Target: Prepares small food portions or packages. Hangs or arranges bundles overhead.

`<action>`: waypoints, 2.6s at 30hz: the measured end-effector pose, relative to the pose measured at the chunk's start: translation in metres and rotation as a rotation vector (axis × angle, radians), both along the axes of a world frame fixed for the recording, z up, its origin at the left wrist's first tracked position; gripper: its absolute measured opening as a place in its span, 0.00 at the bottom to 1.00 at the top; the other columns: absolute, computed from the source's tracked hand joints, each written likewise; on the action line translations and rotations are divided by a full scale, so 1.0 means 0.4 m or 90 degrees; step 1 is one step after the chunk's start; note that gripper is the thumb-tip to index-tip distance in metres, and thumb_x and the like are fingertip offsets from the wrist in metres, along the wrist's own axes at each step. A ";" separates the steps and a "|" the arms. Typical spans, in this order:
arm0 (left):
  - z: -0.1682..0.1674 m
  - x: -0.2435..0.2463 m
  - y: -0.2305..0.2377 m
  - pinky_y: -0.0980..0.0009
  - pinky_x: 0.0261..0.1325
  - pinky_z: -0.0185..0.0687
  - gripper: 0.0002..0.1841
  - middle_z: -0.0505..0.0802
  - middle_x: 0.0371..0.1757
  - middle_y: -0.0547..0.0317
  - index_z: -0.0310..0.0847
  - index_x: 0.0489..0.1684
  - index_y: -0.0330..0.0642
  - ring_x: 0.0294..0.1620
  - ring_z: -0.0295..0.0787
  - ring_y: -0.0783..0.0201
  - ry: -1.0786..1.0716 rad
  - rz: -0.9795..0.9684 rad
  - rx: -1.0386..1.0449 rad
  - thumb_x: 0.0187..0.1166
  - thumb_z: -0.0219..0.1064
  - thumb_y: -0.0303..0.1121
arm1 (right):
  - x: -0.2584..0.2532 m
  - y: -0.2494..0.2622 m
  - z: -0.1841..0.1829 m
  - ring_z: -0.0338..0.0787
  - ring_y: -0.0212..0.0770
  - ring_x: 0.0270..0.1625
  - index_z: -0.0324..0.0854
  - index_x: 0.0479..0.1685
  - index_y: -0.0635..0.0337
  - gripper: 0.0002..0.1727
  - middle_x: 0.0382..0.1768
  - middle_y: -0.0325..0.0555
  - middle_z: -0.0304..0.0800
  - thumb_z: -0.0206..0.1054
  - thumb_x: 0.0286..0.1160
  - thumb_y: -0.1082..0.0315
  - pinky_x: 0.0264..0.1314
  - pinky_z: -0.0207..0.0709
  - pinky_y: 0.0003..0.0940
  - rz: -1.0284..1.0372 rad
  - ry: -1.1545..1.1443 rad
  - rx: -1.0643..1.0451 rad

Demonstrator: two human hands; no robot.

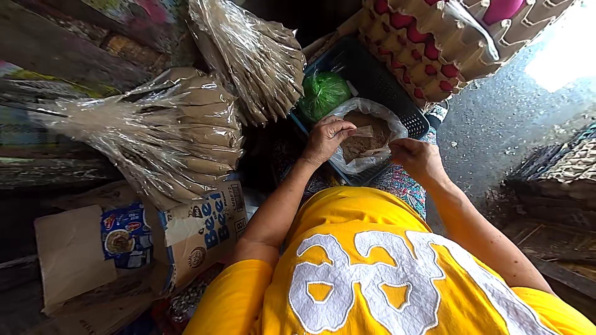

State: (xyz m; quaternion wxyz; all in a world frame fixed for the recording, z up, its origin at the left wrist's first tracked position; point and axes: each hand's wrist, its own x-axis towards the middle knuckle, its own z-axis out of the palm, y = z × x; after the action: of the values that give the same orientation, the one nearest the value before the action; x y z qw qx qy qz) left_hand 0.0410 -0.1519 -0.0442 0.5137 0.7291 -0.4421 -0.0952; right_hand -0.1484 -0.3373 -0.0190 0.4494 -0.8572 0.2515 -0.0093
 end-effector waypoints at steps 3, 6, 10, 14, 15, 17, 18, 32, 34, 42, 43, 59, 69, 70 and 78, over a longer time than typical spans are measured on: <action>0.002 0.002 -0.002 0.65 0.64 0.78 0.06 0.95 0.43 0.52 0.96 0.41 0.39 0.52 0.89 0.61 -0.002 0.003 0.002 0.76 0.74 0.29 | -0.010 -0.007 0.014 0.96 0.49 0.44 0.89 0.54 0.67 0.11 0.46 0.58 0.95 0.64 0.84 0.74 0.55 0.88 0.51 0.021 -0.028 -0.058; -0.001 0.003 -0.003 0.65 0.65 0.78 0.06 0.96 0.43 0.53 0.96 0.41 0.40 0.52 0.89 0.61 -0.008 0.000 0.001 0.76 0.74 0.29 | -0.017 -0.016 0.010 0.96 0.52 0.46 0.89 0.54 0.68 0.11 0.46 0.59 0.94 0.64 0.83 0.76 0.57 0.87 0.53 0.020 -0.044 -0.096; -0.006 0.006 -0.004 0.65 0.64 0.78 0.06 0.96 0.42 0.53 0.96 0.41 0.39 0.52 0.89 0.61 -0.006 -0.004 0.004 0.75 0.75 0.29 | -0.013 -0.016 -0.018 0.95 0.56 0.48 0.89 0.54 0.68 0.11 0.47 0.61 0.94 0.63 0.83 0.76 0.58 0.85 0.57 0.021 -0.029 -0.124; -0.004 0.009 -0.007 0.65 0.64 0.78 0.06 0.96 0.42 0.52 0.96 0.42 0.39 0.52 0.89 0.61 -0.003 -0.005 0.011 0.76 0.75 0.29 | 0.006 -0.004 -0.044 0.96 0.54 0.47 0.89 0.56 0.68 0.11 0.48 0.60 0.95 0.63 0.83 0.76 0.59 0.85 0.55 0.009 0.000 -0.070; -0.002 0.010 -0.007 0.66 0.64 0.78 0.06 0.96 0.42 0.52 0.96 0.42 0.39 0.52 0.89 0.61 -0.003 -0.005 0.013 0.76 0.75 0.29 | 0.009 -0.004 -0.048 0.96 0.53 0.47 0.89 0.56 0.68 0.11 0.48 0.59 0.95 0.64 0.82 0.76 0.59 0.85 0.54 -0.001 0.002 -0.055; 0.000 0.012 -0.007 0.66 0.64 0.78 0.06 0.96 0.43 0.53 0.96 0.42 0.40 0.52 0.89 0.61 -0.005 -0.007 0.015 0.76 0.75 0.30 | 0.015 -0.007 -0.053 0.96 0.52 0.48 0.89 0.56 0.67 0.12 0.49 0.59 0.95 0.64 0.83 0.76 0.60 0.86 0.54 -0.006 0.013 -0.040; 0.000 0.011 -0.006 0.66 0.64 0.78 0.06 0.96 0.43 0.53 0.96 0.42 0.40 0.52 0.89 0.61 -0.004 -0.008 0.014 0.76 0.75 0.30 | 0.018 -0.007 -0.053 0.96 0.52 0.48 0.89 0.57 0.67 0.12 0.49 0.58 0.95 0.63 0.83 0.76 0.60 0.85 0.55 0.001 0.018 -0.043; -0.003 0.024 -0.006 0.65 0.66 0.79 0.07 0.95 0.44 0.51 0.95 0.42 0.37 0.54 0.89 0.61 0.034 0.010 -0.001 0.78 0.73 0.29 | -0.012 -0.060 -0.030 0.95 0.29 0.37 0.86 0.54 0.67 0.10 0.41 0.43 0.94 0.63 0.84 0.73 0.45 0.92 0.28 -0.100 -0.119 0.258; 0.002 0.029 -0.006 0.66 0.66 0.79 0.07 0.95 0.44 0.50 0.95 0.43 0.36 0.54 0.89 0.62 0.060 0.019 -0.008 0.79 0.71 0.29 | -0.023 -0.064 -0.005 0.95 0.27 0.37 0.86 0.54 0.66 0.10 0.40 0.39 0.95 0.63 0.83 0.73 0.45 0.91 0.27 -0.098 -0.151 0.265; 0.005 0.042 -0.006 0.68 0.66 0.78 0.08 0.94 0.45 0.51 0.95 0.44 0.36 0.54 0.88 0.64 0.080 0.026 -0.006 0.80 0.71 0.30 | -0.060 -0.108 0.122 0.95 0.29 0.40 0.86 0.56 0.62 0.10 0.45 0.34 0.95 0.64 0.82 0.73 0.48 0.92 0.28 -0.073 -0.270 0.211; 0.004 0.042 -0.008 0.68 0.66 0.78 0.08 0.94 0.44 0.51 0.95 0.44 0.36 0.54 0.88 0.64 0.078 0.023 -0.008 0.80 0.71 0.30 | -0.061 -0.113 0.130 0.95 0.29 0.40 0.86 0.56 0.61 0.10 0.45 0.34 0.95 0.64 0.82 0.73 0.48 0.92 0.28 -0.068 -0.280 0.209; -0.001 0.036 -0.009 0.63 0.67 0.78 0.08 0.96 0.45 0.51 0.96 0.43 0.37 0.55 0.89 0.59 0.041 -0.015 -0.006 0.79 0.72 0.31 | -0.018 -0.113 0.133 0.95 0.27 0.41 0.86 0.55 0.63 0.10 0.45 0.33 0.95 0.64 0.81 0.75 0.49 0.92 0.26 -0.018 -0.287 0.191; -0.001 0.033 -0.013 0.65 0.68 0.77 0.07 0.96 0.45 0.51 0.96 0.42 0.38 0.56 0.89 0.60 0.052 -0.013 -0.005 0.79 0.72 0.30 | 0.005 -0.070 0.164 0.95 0.32 0.44 0.87 0.56 0.69 0.11 0.46 0.50 0.94 0.65 0.82 0.73 0.54 0.90 0.30 0.068 -0.242 -0.054; -0.003 0.033 -0.014 0.64 0.67 0.77 0.07 0.96 0.45 0.51 0.96 0.42 0.38 0.55 0.89 0.60 0.053 -0.010 -0.007 0.79 0.72 0.30 | 0.009 -0.061 0.173 0.95 0.36 0.45 0.88 0.56 0.68 0.11 0.47 0.53 0.94 0.64 0.83 0.73 0.56 0.90 0.33 0.095 -0.236 -0.107; 0.003 0.046 -0.005 0.72 0.65 0.80 0.07 0.94 0.46 0.50 0.92 0.44 0.30 0.53 0.89 0.68 0.178 0.053 -0.081 0.79 0.69 0.25 | 0.011 -0.031 0.221 0.95 0.52 0.55 0.91 0.55 0.65 0.16 0.54 0.60 0.94 0.56 0.84 0.79 0.59 0.86 0.44 0.171 -0.316 -0.327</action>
State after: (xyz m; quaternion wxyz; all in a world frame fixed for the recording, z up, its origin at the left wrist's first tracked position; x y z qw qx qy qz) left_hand 0.0596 -0.1539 -0.0431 0.6188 0.6925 -0.3407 -0.1465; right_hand -0.1442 -0.3498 0.0692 0.2642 -0.9388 0.0098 -0.2207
